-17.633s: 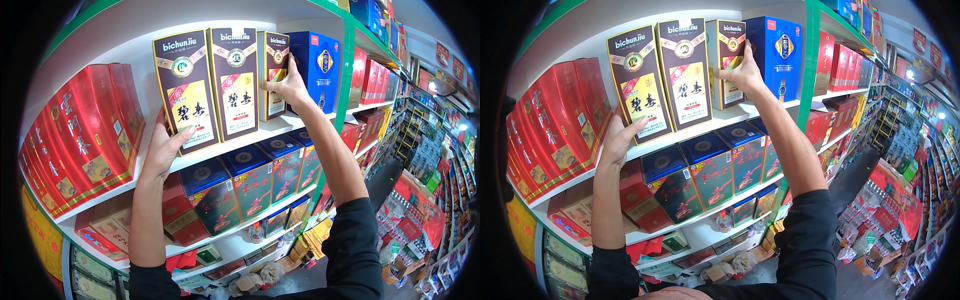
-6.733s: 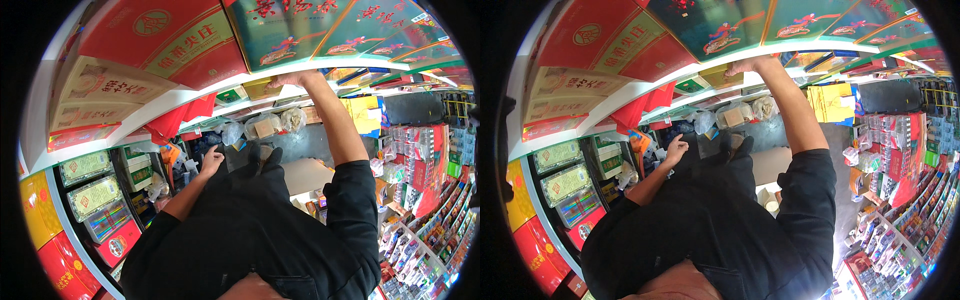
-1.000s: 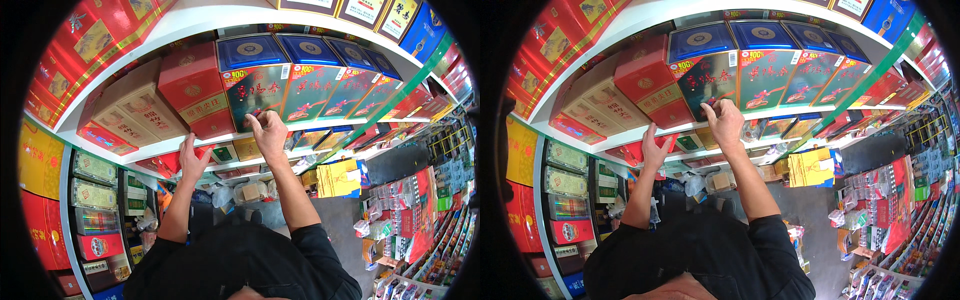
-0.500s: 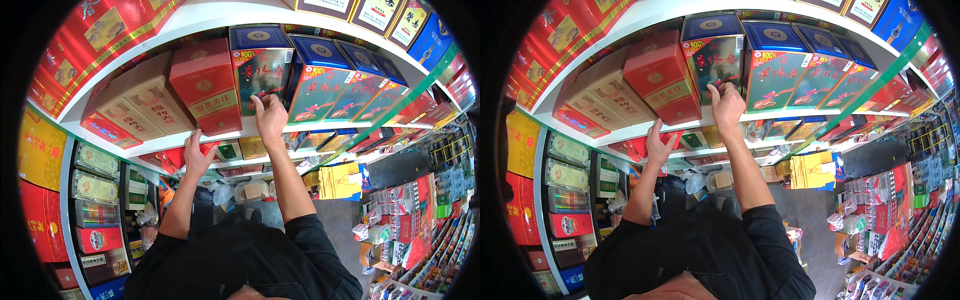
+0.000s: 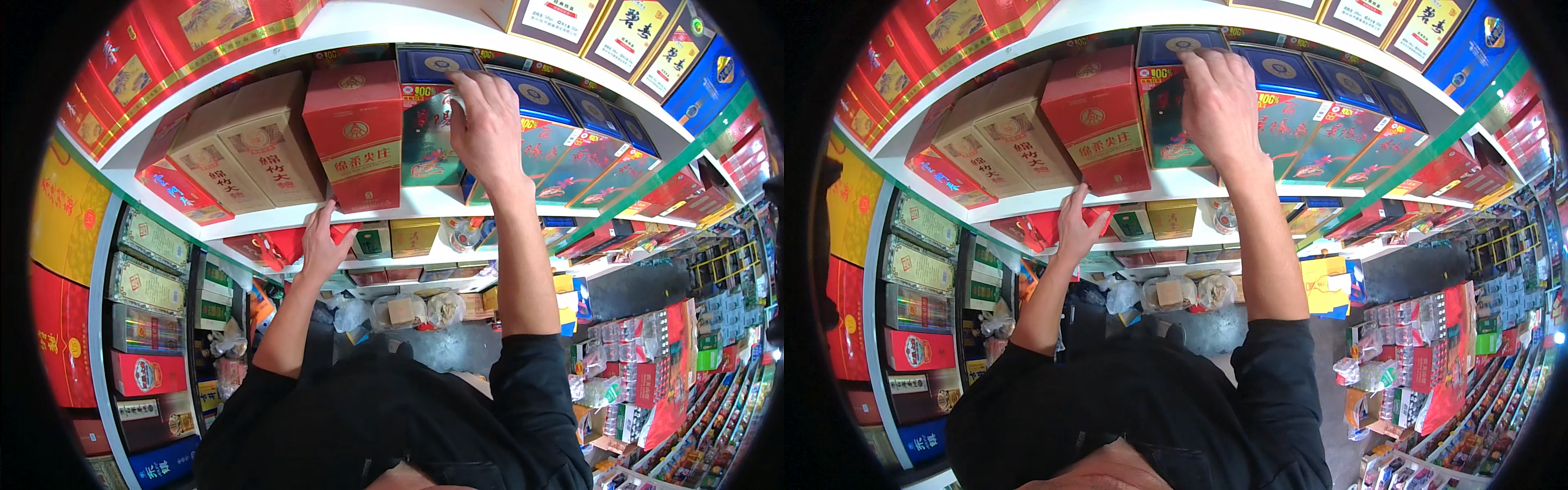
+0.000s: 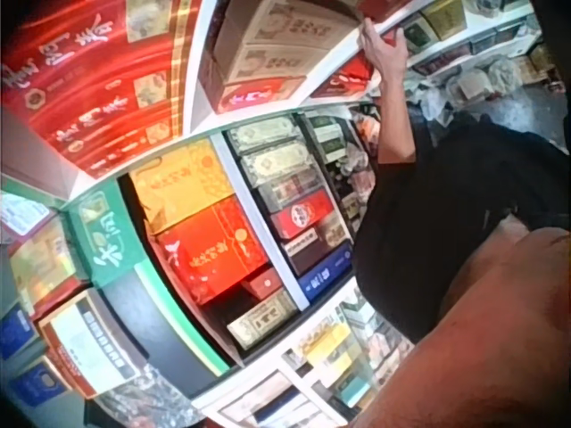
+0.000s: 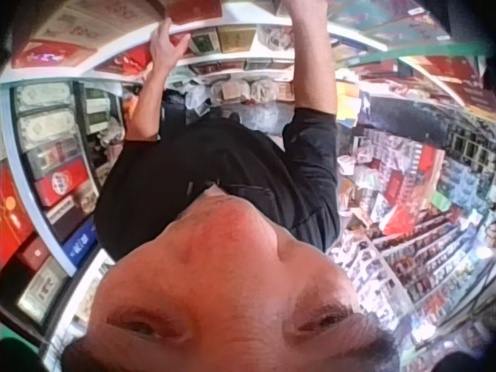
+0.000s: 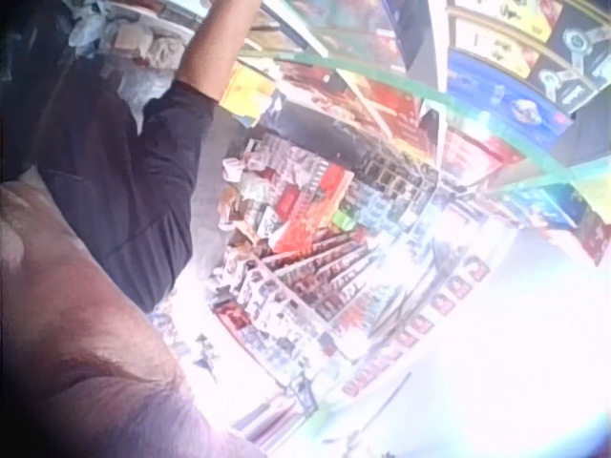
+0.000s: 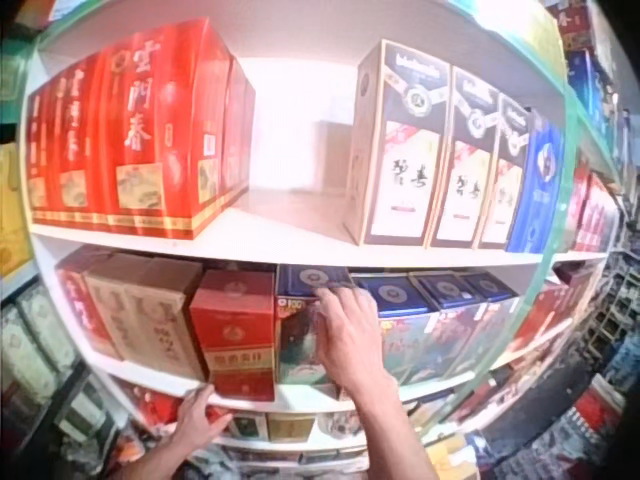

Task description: The person restocks a store shelf by picking up various boxes and gift bags from the floor and lower shelves, then placing them on upper shelves. They handle red, green, blue, and gold boxes along with yellow gift bags, arranging them in rows.

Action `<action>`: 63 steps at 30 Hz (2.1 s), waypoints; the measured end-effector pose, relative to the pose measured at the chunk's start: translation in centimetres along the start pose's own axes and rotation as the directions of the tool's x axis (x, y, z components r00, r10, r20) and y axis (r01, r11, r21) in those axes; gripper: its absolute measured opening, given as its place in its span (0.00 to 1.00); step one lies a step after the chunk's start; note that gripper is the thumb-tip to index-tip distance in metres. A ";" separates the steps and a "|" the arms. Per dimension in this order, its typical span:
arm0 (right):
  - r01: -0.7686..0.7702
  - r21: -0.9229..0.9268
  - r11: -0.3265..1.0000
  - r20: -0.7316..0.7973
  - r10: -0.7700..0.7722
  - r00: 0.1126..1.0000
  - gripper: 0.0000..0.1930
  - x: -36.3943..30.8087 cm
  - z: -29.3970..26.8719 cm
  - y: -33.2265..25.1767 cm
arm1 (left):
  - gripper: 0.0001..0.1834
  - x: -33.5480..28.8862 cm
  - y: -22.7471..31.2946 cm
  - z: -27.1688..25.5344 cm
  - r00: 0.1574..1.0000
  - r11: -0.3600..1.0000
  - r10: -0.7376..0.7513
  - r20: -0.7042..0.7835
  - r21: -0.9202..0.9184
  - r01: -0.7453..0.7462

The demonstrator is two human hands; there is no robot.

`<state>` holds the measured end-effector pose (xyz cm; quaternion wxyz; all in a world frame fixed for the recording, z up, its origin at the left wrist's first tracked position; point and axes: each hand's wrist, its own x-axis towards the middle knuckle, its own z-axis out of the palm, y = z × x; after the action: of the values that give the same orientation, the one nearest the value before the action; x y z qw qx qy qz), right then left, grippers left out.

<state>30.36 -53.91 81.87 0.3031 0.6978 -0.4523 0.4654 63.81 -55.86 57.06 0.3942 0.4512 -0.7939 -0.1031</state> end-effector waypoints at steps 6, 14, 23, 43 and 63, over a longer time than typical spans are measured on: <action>0.082 -0.041 0.996 0.085 -0.078 0.993 0.24 0.1 -0.1 -1.1 | 0.46 0.1 0.3 -0.1 1.000 1.000 0.000 -0.001 -0.007 0.000; 0.098 -0.141 0.985 0.278 -0.056 0.959 0.25 1.5 -0.1 -0.5 | 0.46 0.1 0.1 -0.1 1.000 1.000 0.020 0.007 0.006 -0.020; 0.067 -0.030 0.997 0.442 -0.047 0.896 0.49 -0.5 -9.0 -6.0 | 0.54 -0.4 1.1 -1.7 0.997 0.957 -0.064 0.049 -0.280 0.076; 0.174 0.028 0.984 0.725 -0.140 0.675 0.74 4.6 -12.2 -6.8 | 0.72 -0.6 11.6 -4.1 0.914 0.862 0.368 -0.169 -0.306 -0.404; 0.593 0.232 0.771 0.657 -0.574 0.489 0.82 26.2 -30.8 -16.6 | 0.87 11.4 25.1 -15.8 0.689 0.614 0.423 -0.589 -0.373 -0.695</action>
<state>38.07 -30.29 117.84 0.2580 0.9259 -0.2740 0.0313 56.00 -47.57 86.72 0.6917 0.0425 -0.7144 -0.0972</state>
